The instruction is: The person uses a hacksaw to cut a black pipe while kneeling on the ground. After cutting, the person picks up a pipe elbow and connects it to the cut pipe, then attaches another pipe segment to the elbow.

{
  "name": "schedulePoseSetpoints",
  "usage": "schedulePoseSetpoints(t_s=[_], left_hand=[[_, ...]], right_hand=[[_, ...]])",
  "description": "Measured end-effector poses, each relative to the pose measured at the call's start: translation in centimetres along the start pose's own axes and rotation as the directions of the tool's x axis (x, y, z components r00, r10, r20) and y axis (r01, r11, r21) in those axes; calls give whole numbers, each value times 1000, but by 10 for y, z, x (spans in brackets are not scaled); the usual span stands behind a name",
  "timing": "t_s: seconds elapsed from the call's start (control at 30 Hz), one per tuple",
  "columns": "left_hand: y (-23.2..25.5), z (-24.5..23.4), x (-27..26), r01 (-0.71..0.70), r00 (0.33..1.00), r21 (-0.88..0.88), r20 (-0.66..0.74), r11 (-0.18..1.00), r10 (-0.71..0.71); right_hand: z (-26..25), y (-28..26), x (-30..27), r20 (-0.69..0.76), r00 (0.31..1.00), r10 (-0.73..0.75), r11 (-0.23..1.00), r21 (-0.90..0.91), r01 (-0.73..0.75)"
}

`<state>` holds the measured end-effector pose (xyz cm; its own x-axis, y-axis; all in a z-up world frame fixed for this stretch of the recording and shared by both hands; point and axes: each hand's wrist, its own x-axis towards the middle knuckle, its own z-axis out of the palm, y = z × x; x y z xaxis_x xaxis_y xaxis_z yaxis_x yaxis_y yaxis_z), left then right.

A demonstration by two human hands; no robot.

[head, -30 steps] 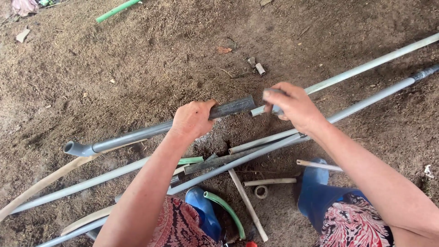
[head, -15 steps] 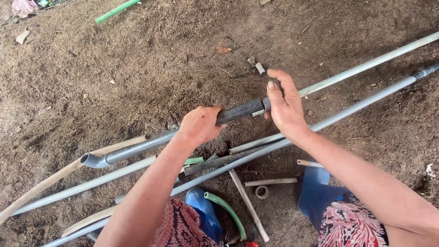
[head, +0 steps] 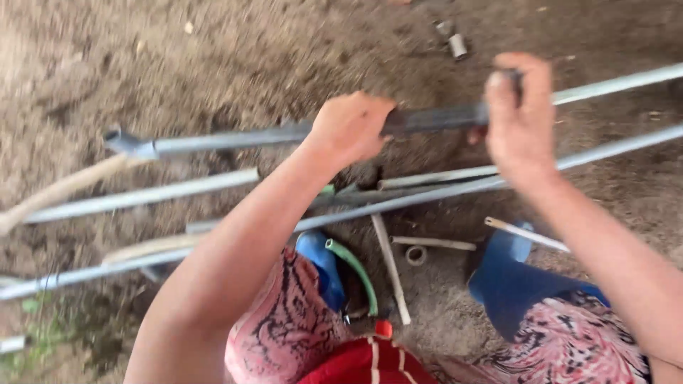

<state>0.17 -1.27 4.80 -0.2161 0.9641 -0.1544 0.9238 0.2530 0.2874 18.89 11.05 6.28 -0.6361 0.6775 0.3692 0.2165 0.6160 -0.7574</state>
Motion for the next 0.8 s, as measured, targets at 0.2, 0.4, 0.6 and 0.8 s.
schedulePoseSetpoints(t_s=[0.2,0.4,0.6,0.8], left_hand=[[-21,-19,0,51,998,-5,28,999,-51],[-32,-28,-5,169,979,-67,128,983,-159],[-45,-17,-3,68,996,-123,-52,990,-75],[-45,-19,-3,115,993,-162,31,980,-111]], right_hand=[[38,-2,5,399,589,703,614,78,-786],[145,20,-35,585,345,734,652,-465,-598],[204,64,-62,584,578,571,811,-292,-506],[218,46,-71,531,840,116,823,-524,217]])
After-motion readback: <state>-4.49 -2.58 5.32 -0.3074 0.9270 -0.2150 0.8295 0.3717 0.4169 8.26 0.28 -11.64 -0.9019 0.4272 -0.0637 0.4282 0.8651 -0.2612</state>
